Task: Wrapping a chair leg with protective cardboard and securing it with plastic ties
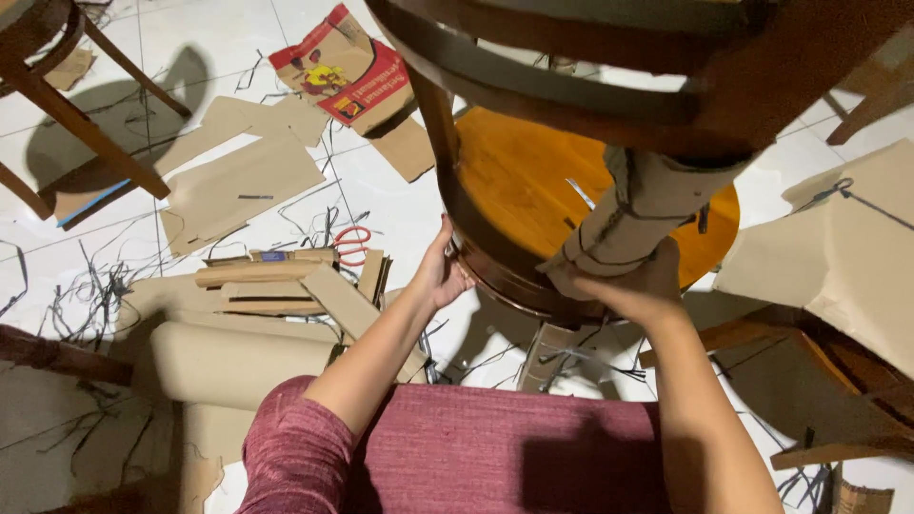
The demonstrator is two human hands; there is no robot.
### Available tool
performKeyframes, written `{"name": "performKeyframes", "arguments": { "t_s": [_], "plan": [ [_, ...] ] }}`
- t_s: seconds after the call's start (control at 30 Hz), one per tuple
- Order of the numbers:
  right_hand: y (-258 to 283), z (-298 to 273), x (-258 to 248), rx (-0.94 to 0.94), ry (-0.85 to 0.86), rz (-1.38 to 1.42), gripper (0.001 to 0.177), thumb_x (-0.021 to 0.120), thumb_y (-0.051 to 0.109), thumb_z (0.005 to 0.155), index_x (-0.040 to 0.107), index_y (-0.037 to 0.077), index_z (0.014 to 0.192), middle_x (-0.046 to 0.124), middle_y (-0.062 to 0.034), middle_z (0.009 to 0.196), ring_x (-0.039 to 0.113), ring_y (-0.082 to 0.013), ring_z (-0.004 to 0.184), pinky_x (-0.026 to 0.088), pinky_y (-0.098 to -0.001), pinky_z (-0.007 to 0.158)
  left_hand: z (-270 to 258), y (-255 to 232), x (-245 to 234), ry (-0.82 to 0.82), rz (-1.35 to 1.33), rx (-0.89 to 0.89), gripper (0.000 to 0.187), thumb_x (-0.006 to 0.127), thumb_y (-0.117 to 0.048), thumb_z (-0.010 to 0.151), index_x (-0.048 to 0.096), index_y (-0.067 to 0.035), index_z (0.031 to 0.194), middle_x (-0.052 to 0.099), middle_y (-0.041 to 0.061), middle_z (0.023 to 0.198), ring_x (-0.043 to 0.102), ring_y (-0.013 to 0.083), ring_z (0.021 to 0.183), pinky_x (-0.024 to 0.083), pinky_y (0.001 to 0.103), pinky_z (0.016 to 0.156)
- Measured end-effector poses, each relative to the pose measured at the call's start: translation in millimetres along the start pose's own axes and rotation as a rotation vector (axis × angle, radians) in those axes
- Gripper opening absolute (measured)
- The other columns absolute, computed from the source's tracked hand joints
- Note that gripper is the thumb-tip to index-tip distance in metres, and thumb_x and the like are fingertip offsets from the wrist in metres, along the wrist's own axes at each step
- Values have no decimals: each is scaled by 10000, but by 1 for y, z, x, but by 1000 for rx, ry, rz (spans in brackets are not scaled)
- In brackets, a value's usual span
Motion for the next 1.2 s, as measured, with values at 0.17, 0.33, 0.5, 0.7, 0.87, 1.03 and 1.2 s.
{"name": "performKeyframes", "arguments": {
  "t_s": [0.17, 0.33, 0.5, 0.7, 0.87, 1.03, 1.2],
  "plan": [
    [40, -9, -20, 25, 4, 95, 624, 934, 147, 547, 674, -72, 1070, 762, -148, 1017, 730, -223, 845, 594, -296, 726, -13, 18, 11, -21, -56, 10, 954, 690, -840, 751, 422, -107, 1299, 652, 118, 1205, 714, 289, 1087, 575, 471, 968],
    [-10, -2, -39, 153, 61, 91, 780, 1014, 194, 503, 710, 61, 1208, 743, -136, 1165, 701, -313, 1075, 549, -490, 903, -39, 31, 48, -16, -89, 5, 912, 664, -836, 760, 455, -107, 1266, 675, 140, 1197, 715, 291, 1088, 564, 474, 983],
    [-35, 0, -62, 48, -1, 166, 796, 1031, 86, 441, 698, 58, 1164, 738, -156, 1152, 696, -315, 1068, 528, -526, 951, -34, 59, 54, 3, -111, 1, 839, 663, -806, 787, 495, -101, 1208, 704, 148, 1125, 736, 284, 1021, 582, 475, 960],
    [1, -5, -101, 492, 108, 471, 700, 842, 80, 548, 634, 108, 1216, 686, -84, 1367, 626, -309, 1217, 476, -534, 1041, -58, 72, 83, 20, -101, -37, 821, 659, -795, 788, 529, -87, 1181, 697, 132, 1133, 714, 275, 1057, 559, 464, 1004],
    [-33, -15, -95, 12, -76, 150, 620, 1003, 41, 508, 728, 38, 1064, 742, -219, 1126, 672, -310, 1073, 485, -551, 977, -65, 79, 97, 17, -90, -32, 805, 634, -802, 791, 573, -100, 1180, 706, 152, 1157, 708, 286, 1076, 555, 454, 1004],
    [-29, -22, -101, 29, -97, 134, 650, 987, 58, 481, 700, 29, 1064, 737, -234, 1116, 687, -359, 1064, 457, -603, 962, -69, 85, 106, 23, -65, -39, 794, 609, -824, 787, 616, -130, 1172, 714, 129, 1168, 702, 270, 1097, 541, 445, 1034],
    [-33, -25, -104, -42, -96, 94, 626, 966, 34, 487, 699, -9, 1051, 725, -279, 1092, 679, -430, 1097, 440, -629, 994, -52, 95, 90, 24, -64, -22, 772, 588, -807, 823, 620, -130, 1192, 707, 115, 1182, 690, 266, 1112, 525, 444, 1053]
  ]
}}
Point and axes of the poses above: each hand's wrist, its own z-axis towards the middle knuckle, its own x-axis out of the palm, y = z × x, the point moved 3 cm from there along z, towards the middle knuckle
